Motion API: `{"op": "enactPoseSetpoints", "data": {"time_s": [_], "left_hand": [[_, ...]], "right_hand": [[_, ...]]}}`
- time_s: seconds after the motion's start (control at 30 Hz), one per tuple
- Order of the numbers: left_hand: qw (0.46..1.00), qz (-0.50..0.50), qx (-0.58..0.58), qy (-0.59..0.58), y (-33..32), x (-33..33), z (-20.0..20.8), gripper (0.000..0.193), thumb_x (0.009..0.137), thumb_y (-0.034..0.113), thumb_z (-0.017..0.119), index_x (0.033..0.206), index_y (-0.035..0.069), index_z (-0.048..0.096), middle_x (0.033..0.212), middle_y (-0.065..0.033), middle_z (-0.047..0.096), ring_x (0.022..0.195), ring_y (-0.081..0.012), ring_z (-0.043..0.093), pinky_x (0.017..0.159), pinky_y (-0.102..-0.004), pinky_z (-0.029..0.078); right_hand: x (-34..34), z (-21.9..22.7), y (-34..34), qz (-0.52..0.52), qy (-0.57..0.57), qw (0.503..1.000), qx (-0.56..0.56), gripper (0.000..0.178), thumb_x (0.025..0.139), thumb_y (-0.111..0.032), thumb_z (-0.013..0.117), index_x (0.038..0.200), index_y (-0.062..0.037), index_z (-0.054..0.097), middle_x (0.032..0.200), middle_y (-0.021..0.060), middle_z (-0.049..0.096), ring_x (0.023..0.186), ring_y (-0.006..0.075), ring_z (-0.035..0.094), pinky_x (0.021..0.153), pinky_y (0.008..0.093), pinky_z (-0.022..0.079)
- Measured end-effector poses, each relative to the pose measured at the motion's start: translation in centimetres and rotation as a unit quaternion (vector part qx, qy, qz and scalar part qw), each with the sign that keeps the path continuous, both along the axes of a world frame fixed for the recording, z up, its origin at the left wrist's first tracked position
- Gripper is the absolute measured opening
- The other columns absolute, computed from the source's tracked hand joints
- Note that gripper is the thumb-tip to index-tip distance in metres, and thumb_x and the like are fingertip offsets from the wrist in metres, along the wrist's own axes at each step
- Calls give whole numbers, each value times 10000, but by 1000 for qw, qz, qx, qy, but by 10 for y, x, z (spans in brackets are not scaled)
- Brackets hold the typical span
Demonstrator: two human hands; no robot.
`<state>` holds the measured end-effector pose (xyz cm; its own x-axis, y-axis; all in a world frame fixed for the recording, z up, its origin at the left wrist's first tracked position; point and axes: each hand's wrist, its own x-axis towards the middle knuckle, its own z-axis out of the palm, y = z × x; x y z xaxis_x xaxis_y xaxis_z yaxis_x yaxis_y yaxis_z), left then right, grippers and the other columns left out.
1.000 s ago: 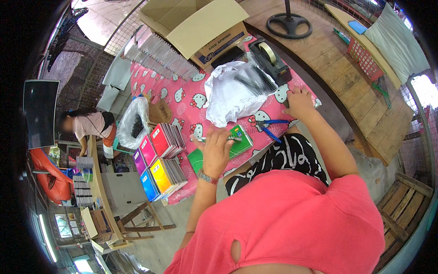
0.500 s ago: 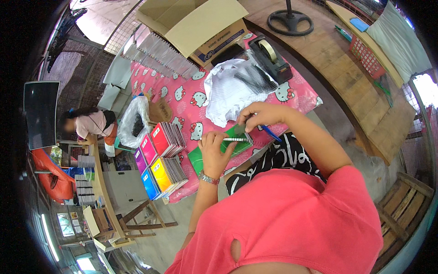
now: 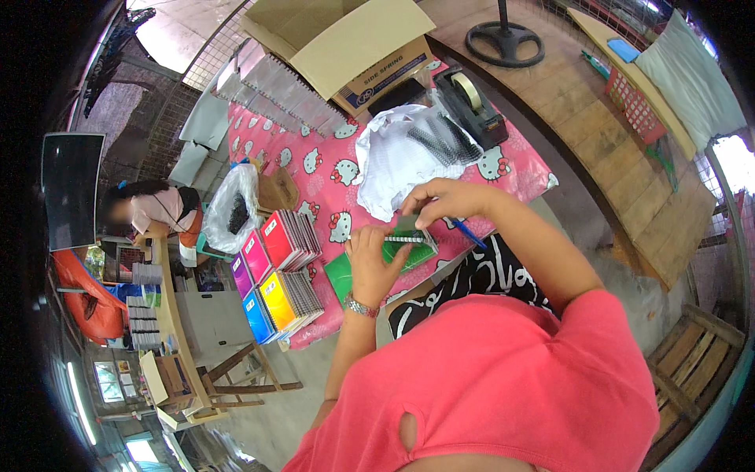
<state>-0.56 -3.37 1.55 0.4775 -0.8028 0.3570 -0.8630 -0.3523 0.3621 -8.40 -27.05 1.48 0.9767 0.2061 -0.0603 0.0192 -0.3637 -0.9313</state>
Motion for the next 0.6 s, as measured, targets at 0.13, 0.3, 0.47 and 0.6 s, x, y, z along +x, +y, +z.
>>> {"op": "enactPoseSetpoints", "data": {"time_s": [0.13, 0.3, 0.47, 0.6], "left_hand": [[1000, 11, 25, -9, 3, -1, 0, 416, 765, 327, 768, 1073, 109, 594, 1031, -70, 579, 1050, -288, 515, 897, -473, 353], [982, 46, 108, -150, -4, -11, 6, 404, 775, 372, 749, 1042, 122, 574, 992, -50, 575, 982, -252, 554, 832, -470, 392], [980, 46, 123, -147, -2, -10, 10, 396, 759, 374, 753, 989, 123, 550, 948, -50, 560, 935, -248, 566, 795, -473, 413], [982, 58, 105, -143, -4, -9, 9, 397, 754, 368, 757, 983, 120, 548, 956, -54, 558, 937, -249, 567, 789, -469, 414]], "right_hand": [[-3, 6, 5, 50, 46, 952, 300, 354, 739, -198, 769, 1052, -48, 698, 1215, 116, 624, 1158, 236, 557, 1022, 395, 408], [-6, 2, 4, 39, 12, 920, 389, 348, 752, -197, 744, 1047, -21, 694, 1205, 120, 632, 1161, 247, 560, 1033, 387, 398], [-1, 0, 3, -14, 43, 993, 104, 416, 710, -275, 750, 1003, 13, 687, 1184, 143, 640, 1142, 220, 562, 1016, 351, 392], [-5, 16, 11, 80, 9, 883, 462, 308, 746, -165, 731, 1014, -16, 706, 1133, 104, 660, 1092, 200, 587, 980, 330, 429]]}}
